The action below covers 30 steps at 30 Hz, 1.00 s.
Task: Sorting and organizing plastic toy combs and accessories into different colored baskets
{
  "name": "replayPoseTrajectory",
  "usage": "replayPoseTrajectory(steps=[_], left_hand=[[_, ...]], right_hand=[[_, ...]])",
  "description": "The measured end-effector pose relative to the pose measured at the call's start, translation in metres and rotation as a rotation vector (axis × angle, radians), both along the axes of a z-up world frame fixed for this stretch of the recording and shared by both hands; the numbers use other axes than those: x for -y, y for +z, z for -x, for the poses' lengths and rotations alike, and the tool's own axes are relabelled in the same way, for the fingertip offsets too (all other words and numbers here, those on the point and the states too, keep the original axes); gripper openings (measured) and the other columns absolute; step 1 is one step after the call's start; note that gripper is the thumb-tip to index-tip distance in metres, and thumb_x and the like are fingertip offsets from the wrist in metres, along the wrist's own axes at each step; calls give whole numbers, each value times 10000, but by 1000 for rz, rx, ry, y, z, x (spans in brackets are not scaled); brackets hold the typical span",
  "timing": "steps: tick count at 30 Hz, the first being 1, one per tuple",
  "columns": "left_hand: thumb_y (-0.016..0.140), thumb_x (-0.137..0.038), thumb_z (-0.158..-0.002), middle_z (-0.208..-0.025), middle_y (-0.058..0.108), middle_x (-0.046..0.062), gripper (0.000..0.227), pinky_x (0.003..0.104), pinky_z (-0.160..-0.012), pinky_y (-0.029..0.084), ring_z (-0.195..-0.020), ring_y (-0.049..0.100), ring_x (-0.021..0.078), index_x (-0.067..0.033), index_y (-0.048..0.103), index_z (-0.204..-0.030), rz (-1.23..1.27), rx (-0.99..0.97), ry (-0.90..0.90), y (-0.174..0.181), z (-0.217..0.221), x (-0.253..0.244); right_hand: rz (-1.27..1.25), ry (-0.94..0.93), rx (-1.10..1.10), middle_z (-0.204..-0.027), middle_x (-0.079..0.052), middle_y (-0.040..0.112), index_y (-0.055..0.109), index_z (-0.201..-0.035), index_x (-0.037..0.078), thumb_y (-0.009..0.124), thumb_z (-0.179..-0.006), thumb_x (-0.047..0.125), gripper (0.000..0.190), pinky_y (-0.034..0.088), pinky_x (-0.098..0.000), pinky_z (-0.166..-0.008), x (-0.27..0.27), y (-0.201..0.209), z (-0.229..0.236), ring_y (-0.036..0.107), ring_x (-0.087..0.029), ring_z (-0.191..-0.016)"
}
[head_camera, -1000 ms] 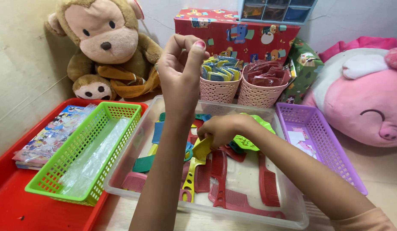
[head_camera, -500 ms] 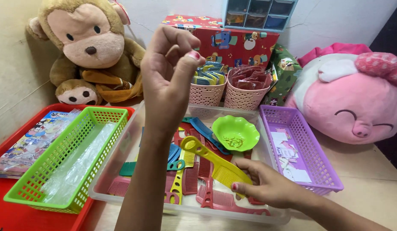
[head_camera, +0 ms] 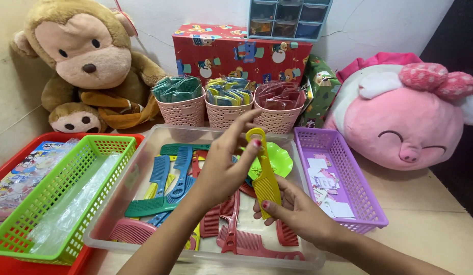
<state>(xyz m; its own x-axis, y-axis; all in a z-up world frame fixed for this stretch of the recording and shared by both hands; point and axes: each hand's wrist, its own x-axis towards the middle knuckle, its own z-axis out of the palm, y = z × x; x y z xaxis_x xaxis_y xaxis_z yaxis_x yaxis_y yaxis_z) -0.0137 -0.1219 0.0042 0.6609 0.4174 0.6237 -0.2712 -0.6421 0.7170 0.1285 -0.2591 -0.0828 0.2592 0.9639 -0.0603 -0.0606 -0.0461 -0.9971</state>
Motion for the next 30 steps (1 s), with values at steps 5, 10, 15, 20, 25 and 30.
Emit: replayPoseTrajectory(steps=[5, 10, 15, 20, 25, 30], left_hand=[[583, -136, -977, -1338, 681, 110, 753, 287, -853, 584, -875, 672, 144, -171, 181, -1613, 23, -12, -38, -27, 16, 9], [621, -38, -934, -1257, 755, 83, 845, 223, -712, 620, -689, 706, 73, -172, 137, -1614, 56, 9, 31, -46, 14, 10], [648, -15, -931, -1194, 771, 134, 812, 221, -779, 607, -773, 725, 93, -143, 213, -1604, 153, 49, -27, -48, 19, 12], [678, -79, -931, -923, 771, 57, 749, 203, -679, 565, -678, 651, 70, -157, 311, -1580, 52, 26, -30, -49, 23, 14], [730, -100, -896, -850, 781, 46, 748, 216, -756, 611, -744, 748, 96, -149, 365, -1546, -32, 30, -1, -49, 26, 18], [684, -64, -920, -742, 704, 18, 626, 202, -663, 575, -637, 671, 79, -127, 425, -1486, -61, 54, 24, -50, 26, 17]], right_hand=[[-61, 96, 38, -1005, -143, 745, 455, -1514, 110, 647, -934, 187, 615, 579, -322, -733, 0, -4, -2, 716, -193, -957], [-4, 130, 71, -1032, -117, 731, 449, -1526, 145, 634, -943, 172, 612, 597, -321, -743, -3, -6, -1, 704, -179, -967], [40, 81, 221, -1050, -81, 815, 597, -1400, 95, 683, -916, 146, 494, 582, -263, -791, 0, 1, 6, 761, -140, -955], [30, 95, 267, -969, -34, 713, 684, -1266, 73, 699, -923, 101, 345, 559, -255, -661, 1, -6, 7, 637, -96, -814], [-27, 124, 323, -930, -23, 636, 686, -1249, 38, 668, -946, 59, 304, 522, -216, -646, 4, -10, 8, 567, -59, -788], [-64, 149, 442, -929, -23, 743, 730, -1118, 46, 670, -944, 152, 212, 544, -227, -698, 6, 4, 14, 647, -71, -829]])
